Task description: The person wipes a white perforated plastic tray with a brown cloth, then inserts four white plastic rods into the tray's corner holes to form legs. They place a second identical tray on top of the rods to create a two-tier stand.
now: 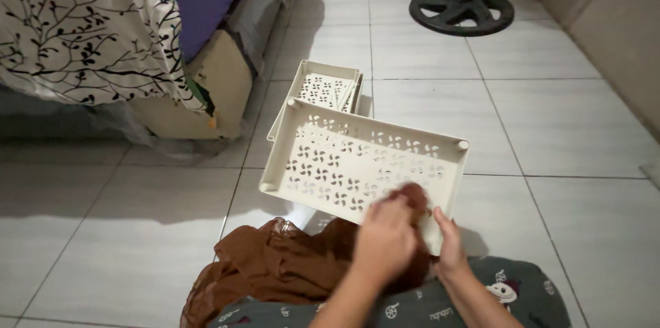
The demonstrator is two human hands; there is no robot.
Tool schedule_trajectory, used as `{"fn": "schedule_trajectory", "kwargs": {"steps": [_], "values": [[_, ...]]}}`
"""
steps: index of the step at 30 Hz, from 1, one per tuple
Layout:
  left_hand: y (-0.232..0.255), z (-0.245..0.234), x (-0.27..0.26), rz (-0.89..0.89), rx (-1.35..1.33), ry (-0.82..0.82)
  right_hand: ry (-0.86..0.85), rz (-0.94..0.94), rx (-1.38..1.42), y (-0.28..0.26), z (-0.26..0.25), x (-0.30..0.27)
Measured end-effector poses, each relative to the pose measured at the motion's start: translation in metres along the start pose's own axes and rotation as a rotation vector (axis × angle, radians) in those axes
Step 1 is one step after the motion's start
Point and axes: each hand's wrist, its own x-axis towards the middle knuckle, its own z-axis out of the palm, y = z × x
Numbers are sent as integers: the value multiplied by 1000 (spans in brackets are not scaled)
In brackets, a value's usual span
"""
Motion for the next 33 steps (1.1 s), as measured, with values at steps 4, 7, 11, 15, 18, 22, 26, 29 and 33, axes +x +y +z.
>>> {"fn": "schedule_trajectory", "kwargs": {"steps": [4, 7, 11, 15, 18, 22, 26, 29, 33], "values": [[-67, -14, 6, -289, 241, 31, 31, 50, 5, -3, 4, -2], [-114, -27, -3, -532, 352, -68, 35, 2, -73, -3, 3, -5], [-116, -25, -8, -657, 301, -2, -20, -45, -115, 5, 1, -3], [-54, -11, 4, -746, -120, -98, -24, -41, -124, 17, -8, 5], [-1, -5, 6, -170, -86, -25, -1, 2, -132, 25, -16, 7], [30, -5, 8, -2, -230, -14, -39, -53, -225, 26, -20, 7], [11, -13, 9, -80, -169, -32, -2, -88, -158, 22, -14, 7], [-26, -29, 9, -209, -25, 10, 53, -132, -123, 15, -10, 5], [-60, -53, 8, -388, 96, -51, 110, -177, -152, 3, -6, -3]]}}
